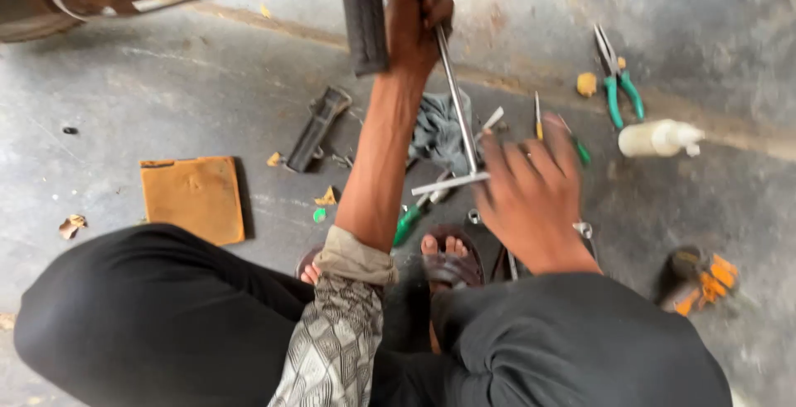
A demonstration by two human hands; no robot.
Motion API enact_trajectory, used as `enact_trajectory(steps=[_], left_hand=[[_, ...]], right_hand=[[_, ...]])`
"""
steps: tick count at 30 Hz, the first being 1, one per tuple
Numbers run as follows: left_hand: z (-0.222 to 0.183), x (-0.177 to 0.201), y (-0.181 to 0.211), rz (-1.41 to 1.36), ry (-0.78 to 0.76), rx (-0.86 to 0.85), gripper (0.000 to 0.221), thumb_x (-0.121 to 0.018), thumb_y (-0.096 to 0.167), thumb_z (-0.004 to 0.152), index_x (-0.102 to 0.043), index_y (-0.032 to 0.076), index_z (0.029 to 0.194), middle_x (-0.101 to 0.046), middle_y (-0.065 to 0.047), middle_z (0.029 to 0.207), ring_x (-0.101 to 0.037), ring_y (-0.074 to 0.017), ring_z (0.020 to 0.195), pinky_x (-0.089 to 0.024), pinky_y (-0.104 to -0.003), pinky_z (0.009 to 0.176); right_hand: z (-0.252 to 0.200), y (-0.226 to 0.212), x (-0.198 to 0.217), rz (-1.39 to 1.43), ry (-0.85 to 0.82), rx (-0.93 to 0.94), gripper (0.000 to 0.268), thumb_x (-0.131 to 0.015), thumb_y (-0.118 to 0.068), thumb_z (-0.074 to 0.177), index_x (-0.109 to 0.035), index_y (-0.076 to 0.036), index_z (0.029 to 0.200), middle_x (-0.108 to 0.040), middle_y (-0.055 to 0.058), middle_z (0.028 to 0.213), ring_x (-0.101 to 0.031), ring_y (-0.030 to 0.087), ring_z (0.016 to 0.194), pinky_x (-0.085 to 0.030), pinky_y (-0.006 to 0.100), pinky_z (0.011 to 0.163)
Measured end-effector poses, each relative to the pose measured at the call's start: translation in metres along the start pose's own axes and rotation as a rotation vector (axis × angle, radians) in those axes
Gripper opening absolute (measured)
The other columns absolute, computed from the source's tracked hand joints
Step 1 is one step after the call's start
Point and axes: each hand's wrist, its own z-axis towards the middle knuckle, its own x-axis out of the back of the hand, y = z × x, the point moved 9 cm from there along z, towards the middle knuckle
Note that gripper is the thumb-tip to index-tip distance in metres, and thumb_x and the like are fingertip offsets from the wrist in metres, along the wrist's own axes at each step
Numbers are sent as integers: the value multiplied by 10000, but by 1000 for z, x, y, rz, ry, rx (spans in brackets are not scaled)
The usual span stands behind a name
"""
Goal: Repairing or adjusting motorcycle footrest and brake components on the floor.
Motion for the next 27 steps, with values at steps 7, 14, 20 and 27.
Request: enact_trajectory(steps=[7,14,20,27], left_hand=[[-4,-18,0,-104,45,20,269,-382,238,1128,-534,20,1087,-456,-10,815,-338,-81,656,-286,-219,498],[0,-11,0,-66,17,-1,279,-398,250,1143,-517,28,1024,-477,-27,852,-354,-93,687,-295,-232,516],[2,-5,-1,-74,79,-38,252,-399,222,1133,-506,22,1023,-455,-28,845,-374,-100,691,-307,-223,512],[6,1,1,-3,43,-115,240,-405,207,1134,-506,36,999,-475,-37,838,-393,-124,707,-329,-240,536]], right_hand=[[-13,4,-75,564,-181,-431,552,-819,-337,758,-732,-98,1248,-677,-6,622,-647,187,559,-419,417,707],[10,-9,-55,364,-97,-304,768,-722,-474,949,-472,34,1469,-610,55,588,-580,218,509,-403,422,580],[-23,-17,-111,1369,35,-553,647,-643,-413,1071,-492,28,1520,-495,-69,690,-454,53,577,-331,275,534],[-32,-6,-121,1688,188,-697,570,-600,-430,1089,-593,2,1461,-374,-118,733,-306,36,614,-249,229,546]])
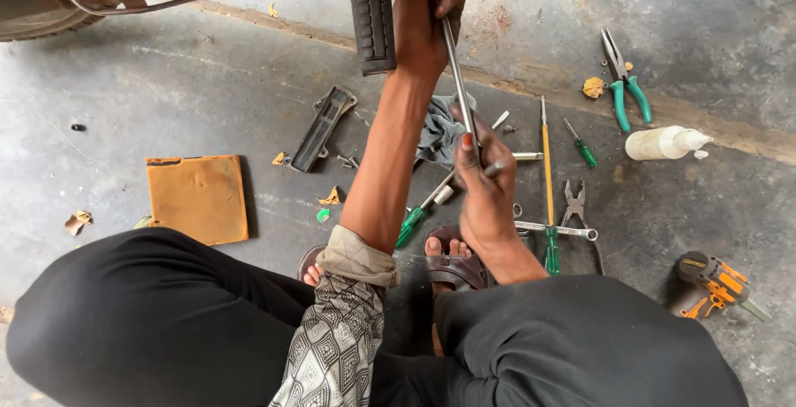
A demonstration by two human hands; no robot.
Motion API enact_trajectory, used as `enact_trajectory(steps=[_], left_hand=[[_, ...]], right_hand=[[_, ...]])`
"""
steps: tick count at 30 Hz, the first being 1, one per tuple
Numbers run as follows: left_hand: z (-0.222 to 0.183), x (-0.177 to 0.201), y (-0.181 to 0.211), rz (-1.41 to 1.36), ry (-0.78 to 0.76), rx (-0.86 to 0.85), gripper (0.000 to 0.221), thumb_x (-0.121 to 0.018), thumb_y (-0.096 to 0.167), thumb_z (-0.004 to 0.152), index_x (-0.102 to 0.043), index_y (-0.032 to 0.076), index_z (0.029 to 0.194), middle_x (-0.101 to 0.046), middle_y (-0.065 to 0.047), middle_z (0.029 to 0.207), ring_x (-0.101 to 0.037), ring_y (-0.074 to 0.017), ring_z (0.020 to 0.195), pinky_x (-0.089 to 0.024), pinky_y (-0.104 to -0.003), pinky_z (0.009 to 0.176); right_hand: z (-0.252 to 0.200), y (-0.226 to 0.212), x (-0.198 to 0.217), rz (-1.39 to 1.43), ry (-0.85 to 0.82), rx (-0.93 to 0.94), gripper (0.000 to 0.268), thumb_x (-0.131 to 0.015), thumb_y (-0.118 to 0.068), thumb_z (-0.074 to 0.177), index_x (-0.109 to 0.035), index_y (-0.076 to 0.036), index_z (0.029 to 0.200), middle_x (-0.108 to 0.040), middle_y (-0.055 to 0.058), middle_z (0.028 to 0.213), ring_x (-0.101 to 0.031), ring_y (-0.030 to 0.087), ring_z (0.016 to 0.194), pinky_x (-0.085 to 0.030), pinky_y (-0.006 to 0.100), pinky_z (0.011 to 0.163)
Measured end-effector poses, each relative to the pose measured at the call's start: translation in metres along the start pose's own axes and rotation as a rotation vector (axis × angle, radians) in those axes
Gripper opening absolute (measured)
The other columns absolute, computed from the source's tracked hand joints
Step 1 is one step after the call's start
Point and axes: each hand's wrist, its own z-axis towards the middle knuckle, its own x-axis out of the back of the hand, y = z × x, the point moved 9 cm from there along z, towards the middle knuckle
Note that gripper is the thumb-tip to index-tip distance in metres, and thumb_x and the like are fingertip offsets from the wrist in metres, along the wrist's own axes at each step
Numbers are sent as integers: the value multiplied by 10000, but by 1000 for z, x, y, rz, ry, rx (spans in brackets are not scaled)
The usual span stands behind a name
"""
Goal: Repairing or adjusting motorcycle footrest and brake components on the floor.
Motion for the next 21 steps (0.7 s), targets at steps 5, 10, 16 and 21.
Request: enact_trajectory(steps=[5,10,16,21], left_hand=[[0,10,2,126,62,-78,238,-398,166,1139,-513,20,990,-495,-50,848,-400,-119,688,-339,-237,520],[-5,14,1,238,105,-113,241,-398,155,1144,-511,15,984,-506,-57,840,-415,-126,683,-351,-243,507],[-9,13,-2,198,208,-42,267,-369,195,1120,-523,17,994,-516,-61,811,-423,-124,659,-358,-238,499],[1,39,1,94,65,-33,252,-386,148,1140,-501,43,941,-485,-21,808,-409,-96,661,-327,-223,487]], right_hand=[[-5,5,-13,439,-58,-160,539,-621,-383,1072,-579,9,1438,-364,-107,650,-311,40,586,-258,243,544],[2,-8,22,-347,61,59,492,-578,-373,1122,-606,-5,1448,-501,-71,798,-404,50,673,-311,246,584],[12,-36,21,-1247,-18,384,342,-623,-167,1040,-665,-59,1362,-647,33,631,-557,163,496,-369,364,506],[5,-61,-26,-1609,-141,595,432,-685,-99,1031,-577,11,1434,-701,51,702,-590,162,550,-386,354,521]])
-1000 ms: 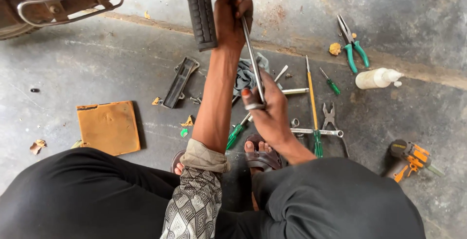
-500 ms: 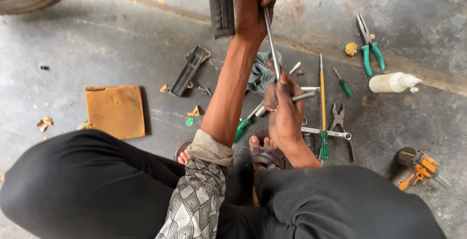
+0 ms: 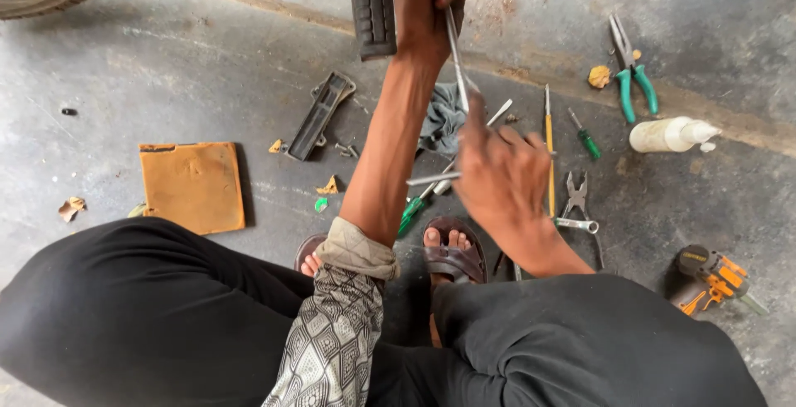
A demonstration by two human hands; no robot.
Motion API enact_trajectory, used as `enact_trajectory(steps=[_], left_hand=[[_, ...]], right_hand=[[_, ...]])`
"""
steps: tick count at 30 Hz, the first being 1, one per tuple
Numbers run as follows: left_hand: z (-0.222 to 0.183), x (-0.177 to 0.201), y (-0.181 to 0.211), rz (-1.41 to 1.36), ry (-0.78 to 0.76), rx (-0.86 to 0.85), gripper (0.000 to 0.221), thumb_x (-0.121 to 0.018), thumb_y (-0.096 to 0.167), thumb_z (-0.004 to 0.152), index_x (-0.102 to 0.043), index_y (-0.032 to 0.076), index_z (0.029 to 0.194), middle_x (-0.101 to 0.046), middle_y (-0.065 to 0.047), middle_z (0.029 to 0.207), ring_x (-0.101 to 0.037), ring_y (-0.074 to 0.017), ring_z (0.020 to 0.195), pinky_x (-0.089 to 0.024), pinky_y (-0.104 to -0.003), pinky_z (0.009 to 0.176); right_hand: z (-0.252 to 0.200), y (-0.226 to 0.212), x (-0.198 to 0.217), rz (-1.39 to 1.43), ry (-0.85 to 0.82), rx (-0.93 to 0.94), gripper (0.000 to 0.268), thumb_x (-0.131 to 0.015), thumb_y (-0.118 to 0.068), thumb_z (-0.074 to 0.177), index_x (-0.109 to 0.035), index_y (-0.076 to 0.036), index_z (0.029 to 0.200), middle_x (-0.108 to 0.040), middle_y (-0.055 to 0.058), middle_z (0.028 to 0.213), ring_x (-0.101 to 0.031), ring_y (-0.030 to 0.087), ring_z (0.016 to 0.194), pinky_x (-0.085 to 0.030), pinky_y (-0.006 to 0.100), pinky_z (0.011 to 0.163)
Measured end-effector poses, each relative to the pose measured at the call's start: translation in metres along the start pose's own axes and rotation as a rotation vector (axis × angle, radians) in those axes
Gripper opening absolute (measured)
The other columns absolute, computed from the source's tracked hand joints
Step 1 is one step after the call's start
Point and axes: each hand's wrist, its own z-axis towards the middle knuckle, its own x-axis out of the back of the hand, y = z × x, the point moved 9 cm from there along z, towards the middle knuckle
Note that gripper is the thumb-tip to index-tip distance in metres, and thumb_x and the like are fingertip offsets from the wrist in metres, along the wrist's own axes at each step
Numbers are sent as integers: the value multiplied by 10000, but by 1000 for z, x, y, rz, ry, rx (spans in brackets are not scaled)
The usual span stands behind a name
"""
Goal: Repairing or adjusting motorcycle footrest and brake components on the floor.
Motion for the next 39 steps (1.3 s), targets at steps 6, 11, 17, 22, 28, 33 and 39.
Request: enact_trajectory(steps=[6,11,17,22,28,33,39], left_hand=[[-12,-41,2,-119,-22,100,267,-371,161,1121,-481,52,903,-452,-18,819,-382,-90,639,-307,-209,467],[-6,-22,1,-87,-67,118,249,-379,103,1124,-477,57,900,-433,-8,807,-353,-84,603,-291,-213,461],[-6,-35,6,57,30,52,254,-367,62,1099,-450,42,859,-390,-20,747,-329,-95,565,-272,-231,431],[-9,-20,5,72,16,38,271,-384,79,1107,-433,53,842,-372,-16,727,-315,-103,575,-253,-247,435],[-5,-35,5,110,68,70,309,-374,179,1117,-447,61,842,-380,-10,697,-302,-87,518,-248,-241,400],[0,-28,9,208,48,11,277,-397,128,1114,-449,69,848,-401,-13,729,-324,-94,558,-261,-250,422],[-19,-38,14,309,9,-98,307,-367,148,1145,-489,30,889,-454,-28,783,-380,-119,639,-305,-263,491]], right_hand=[[10,-8,-15,106,-174,-107,755,-770,-181,829,-469,35,1486,-646,95,536,-557,187,399,-421,368,442],[-6,-5,-56,231,-376,-209,738,-793,-167,834,-457,63,1449,-603,47,488,-528,177,351,-364,370,355],[-20,-5,-71,1704,-139,-445,507,-798,-122,949,-568,35,1373,-366,-69,576,-339,72,498,-274,259,511],[-17,11,-47,635,-36,-340,224,-754,-154,1025,-661,-54,1203,-476,-120,602,-418,-11,477,-330,201,473],[-19,-2,-61,1607,-62,-557,341,-739,-143,975,-616,-1,1259,-444,-82,593,-349,11,517,-213,216,505],[-23,-22,-74,2182,120,-737,407,-765,-136,946,-592,3,1287,-413,-87,686,-340,21,577,-218,232,514],[-37,2,-84,1956,155,-652,331,-652,-222,1064,-655,-11,1319,-391,-72,678,-313,37,576,-230,248,528]])
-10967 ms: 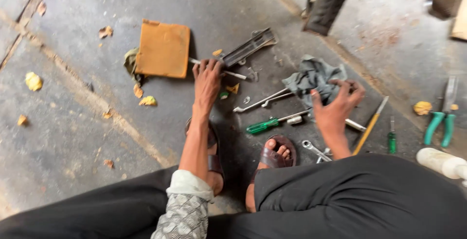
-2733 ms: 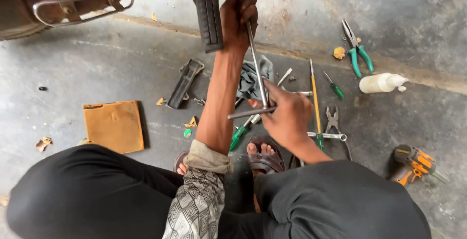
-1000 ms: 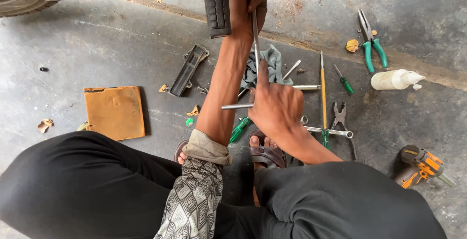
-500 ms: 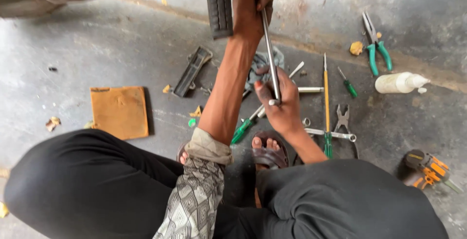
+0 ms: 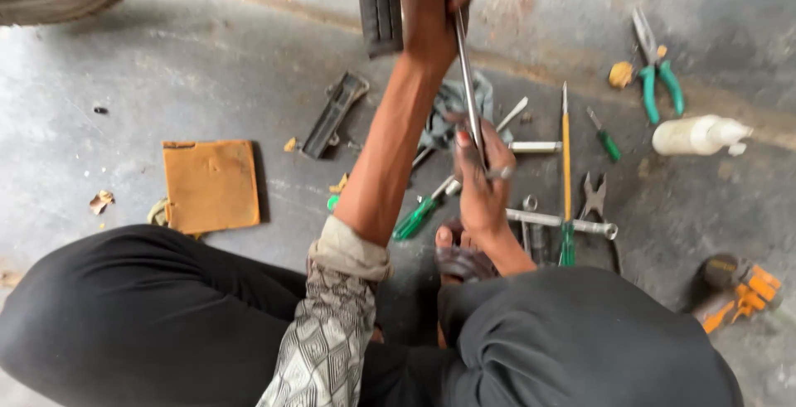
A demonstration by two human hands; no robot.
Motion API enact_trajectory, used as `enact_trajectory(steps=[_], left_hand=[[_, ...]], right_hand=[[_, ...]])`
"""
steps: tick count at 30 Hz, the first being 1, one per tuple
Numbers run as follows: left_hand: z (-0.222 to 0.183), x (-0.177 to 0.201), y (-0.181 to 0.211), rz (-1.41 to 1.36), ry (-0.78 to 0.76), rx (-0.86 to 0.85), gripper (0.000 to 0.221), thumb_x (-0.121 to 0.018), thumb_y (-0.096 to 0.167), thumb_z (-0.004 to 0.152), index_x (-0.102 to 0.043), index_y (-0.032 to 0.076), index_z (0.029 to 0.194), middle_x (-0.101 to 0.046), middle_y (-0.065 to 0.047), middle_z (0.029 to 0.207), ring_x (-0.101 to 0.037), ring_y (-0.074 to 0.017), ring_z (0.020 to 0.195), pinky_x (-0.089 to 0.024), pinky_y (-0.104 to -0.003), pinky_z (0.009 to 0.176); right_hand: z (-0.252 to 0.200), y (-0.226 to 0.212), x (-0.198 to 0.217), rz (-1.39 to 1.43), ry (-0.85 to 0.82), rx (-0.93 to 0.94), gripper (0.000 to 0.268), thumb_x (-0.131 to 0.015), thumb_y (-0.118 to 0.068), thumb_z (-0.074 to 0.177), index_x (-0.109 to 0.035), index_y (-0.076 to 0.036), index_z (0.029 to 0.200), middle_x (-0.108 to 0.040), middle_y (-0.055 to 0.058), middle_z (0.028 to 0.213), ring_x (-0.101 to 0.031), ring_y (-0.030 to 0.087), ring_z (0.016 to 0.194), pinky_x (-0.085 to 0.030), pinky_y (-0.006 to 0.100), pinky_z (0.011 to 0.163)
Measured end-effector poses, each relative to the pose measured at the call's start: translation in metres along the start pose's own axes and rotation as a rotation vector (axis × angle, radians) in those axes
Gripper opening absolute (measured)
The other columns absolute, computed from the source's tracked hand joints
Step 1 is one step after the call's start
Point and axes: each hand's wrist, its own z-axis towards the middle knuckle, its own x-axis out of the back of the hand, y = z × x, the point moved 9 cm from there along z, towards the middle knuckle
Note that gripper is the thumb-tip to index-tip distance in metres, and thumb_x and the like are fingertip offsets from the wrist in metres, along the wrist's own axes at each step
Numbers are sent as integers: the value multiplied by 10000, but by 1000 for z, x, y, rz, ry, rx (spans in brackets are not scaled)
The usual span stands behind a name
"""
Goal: Repairing or adjusting motorcycle footrest and brake components on the floor.
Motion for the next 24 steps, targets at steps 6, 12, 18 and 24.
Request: enact_trajectory(steps=[6,12,18,24], left_hand=[[12,8,-5,-110,59,56,264,-355,126,1118,-500,38,915,-466,-30,792,-385,-104,628,-309,-233,451],[18,23,-19,-370,-26,102,255,-357,121,1122,-465,53,902,-417,-24,783,-355,-109,625,-307,-240,490],[20,9,-21,-535,-18,274,192,-366,39,1079,-474,38,920,-390,-19,777,-368,-71,603,-316,-194,465],[18,15,-18,-417,7,188,236,-362,18,1097,-459,40,883,-396,-20,780,-376,-84,629,-299,-213,484]], right_hand=[[2,-53,-13,-1452,-19,477,328,-639,-158,1056,-642,-12,1350,-536,-30,574,-465,85,442,-295,285,434],[7,-95,-40,-1968,-220,518,368,-660,-87,949,-671,0,1306,-668,25,604,-556,130,466,-376,328,438],[6,-96,-73,-2171,-297,570,459,-665,-121,910,-654,52,1335,-691,59,648,-610,162,534,-428,330,512],[17,-70,-50,-1786,-320,314,472,-723,-269,923,-660,48,1268,-615,71,480,-514,179,339,-325,357,311]])
